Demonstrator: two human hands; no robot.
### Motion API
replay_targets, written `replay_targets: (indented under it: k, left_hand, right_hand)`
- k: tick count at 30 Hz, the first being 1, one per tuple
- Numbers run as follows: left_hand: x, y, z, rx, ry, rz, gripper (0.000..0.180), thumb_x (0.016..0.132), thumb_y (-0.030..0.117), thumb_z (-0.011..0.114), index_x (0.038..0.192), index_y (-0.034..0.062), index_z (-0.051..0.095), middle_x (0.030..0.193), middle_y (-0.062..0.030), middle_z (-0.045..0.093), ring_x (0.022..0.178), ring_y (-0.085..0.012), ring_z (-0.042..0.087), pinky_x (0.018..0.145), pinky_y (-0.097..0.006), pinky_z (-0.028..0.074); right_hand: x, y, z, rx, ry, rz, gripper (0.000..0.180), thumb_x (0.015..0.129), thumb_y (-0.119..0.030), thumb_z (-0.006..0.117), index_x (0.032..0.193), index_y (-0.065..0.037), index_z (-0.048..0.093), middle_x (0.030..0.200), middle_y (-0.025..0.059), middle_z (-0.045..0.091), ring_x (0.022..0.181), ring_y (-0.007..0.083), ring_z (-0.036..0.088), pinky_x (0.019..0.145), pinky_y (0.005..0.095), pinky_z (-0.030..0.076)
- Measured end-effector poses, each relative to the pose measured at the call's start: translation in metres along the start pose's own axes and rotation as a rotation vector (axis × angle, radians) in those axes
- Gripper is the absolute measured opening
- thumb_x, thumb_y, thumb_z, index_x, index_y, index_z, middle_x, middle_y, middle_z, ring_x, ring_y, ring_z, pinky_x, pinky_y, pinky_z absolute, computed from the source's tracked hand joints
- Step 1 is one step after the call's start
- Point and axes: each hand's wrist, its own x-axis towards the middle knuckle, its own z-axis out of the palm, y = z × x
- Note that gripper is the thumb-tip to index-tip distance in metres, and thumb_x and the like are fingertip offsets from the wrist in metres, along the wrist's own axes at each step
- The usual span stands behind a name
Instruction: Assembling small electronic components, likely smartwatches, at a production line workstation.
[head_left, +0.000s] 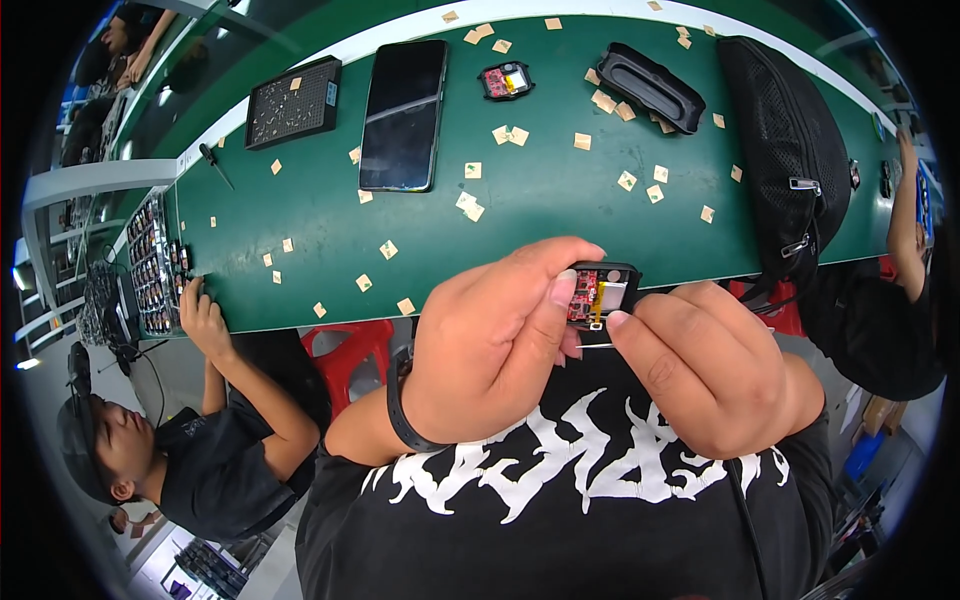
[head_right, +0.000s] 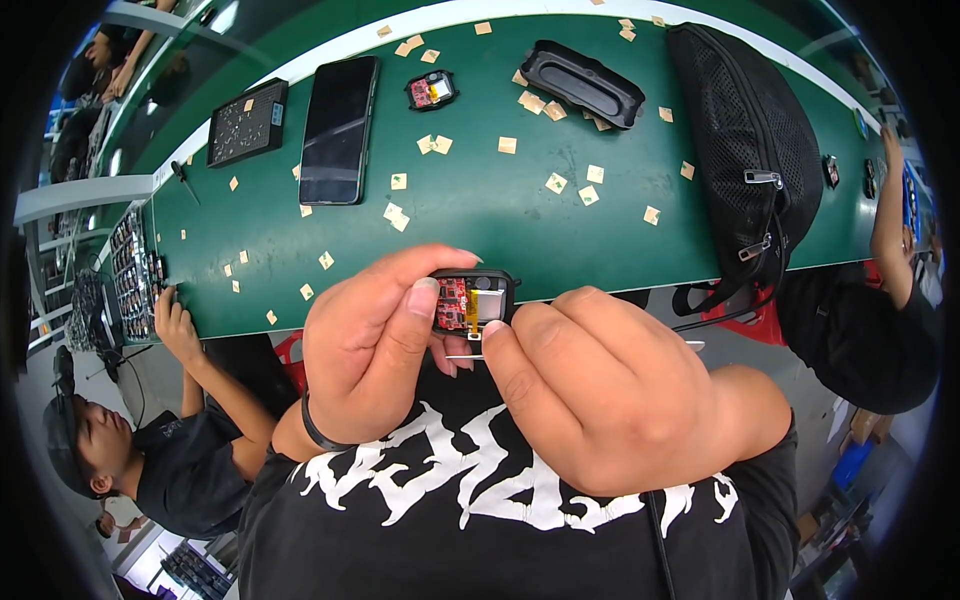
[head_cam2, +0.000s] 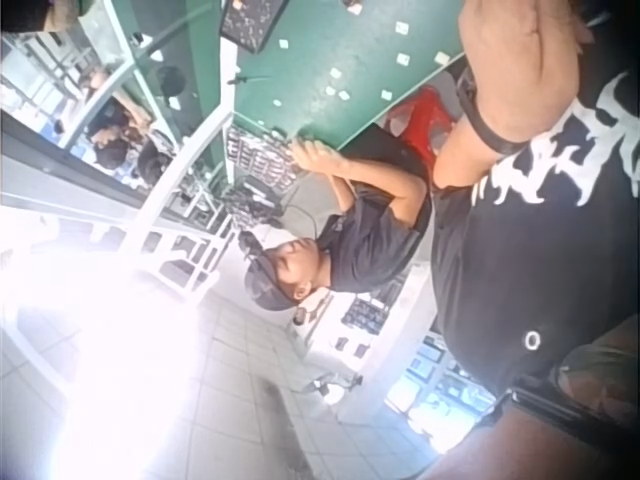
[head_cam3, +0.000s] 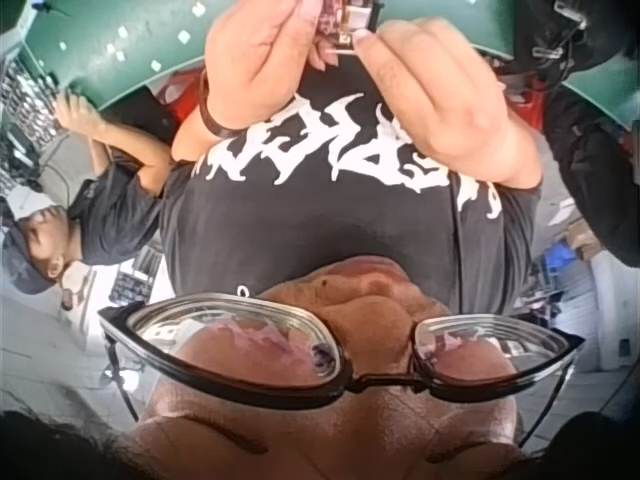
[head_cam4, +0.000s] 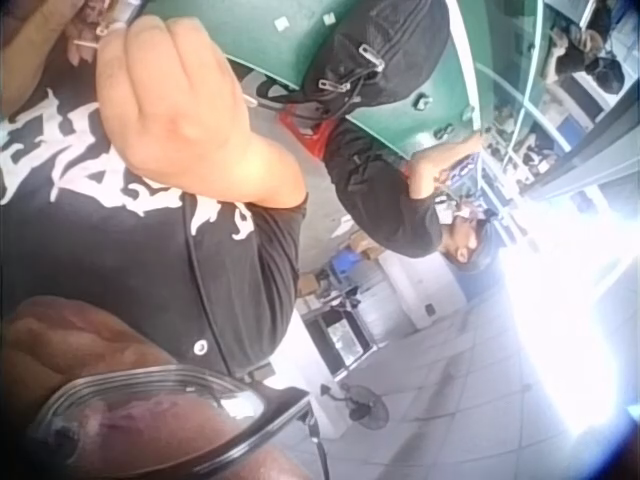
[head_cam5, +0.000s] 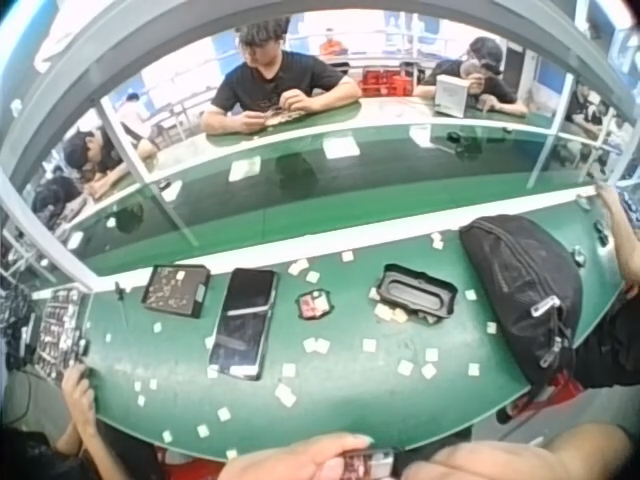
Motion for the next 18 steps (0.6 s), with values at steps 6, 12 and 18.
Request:
replay_targets:
  k: [6, 12, 18]
  left_hand:
    - [0.001, -0.001, 0.001, 0.036, -0.02, -0.008, 0.027, 0.107, 0.005, 0.045, 0.122, -0.0071, 0.063, 0.088, -0.0081, 0.071, 0.066, -0.0071, 0.064, 0.06, -0.021, 0.054]
    - [0.008, -0.003, 0.002, -0.002, -0.057, -0.038, 0.025, 0.105, 0.003, 0.049, 0.123, -0.007, 0.063, 0.09, -0.0083, 0.071, 0.067, -0.0075, 0.064, 0.062, -0.022, 0.054]
    - [0.011, -0.013, 0.004, -0.351, -0.04, -0.338, 0.032, 0.098, -0.005, 0.06, 0.129, -0.009, 0.055, 0.1, -0.013, 0.07, 0.079, -0.0129, 0.068, 0.069, -0.024, 0.057]
  right_hand:
    - [0.0, -0.002, -0.002, 0.075, -0.058, 0.046, 0.045, 0.057, -0.008, 0.064, 0.096, 0.014, 0.066, 0.086, 0.0198, 0.061, 0.071, 0.0266, 0.059, 0.063, 0.0333, 0.053]
    - [-0.004, -0.004, 0.001, -0.036, 0.004, 0.082, 0.036, 0.064, -0.009, 0.067, 0.095, 0.011, 0.067, 0.086, 0.0164, 0.061, 0.072, 0.025, 0.058, 0.063, 0.0313, 0.052]
    - [-0.014, 0.004, -0.012, -0.058, -0.088, 0.149, 0.025, 0.073, -0.013, 0.067, 0.092, 0.004, 0.067, 0.083, 0.0099, 0.057, 0.073, 0.0208, 0.056, 0.062, 0.0292, 0.05]
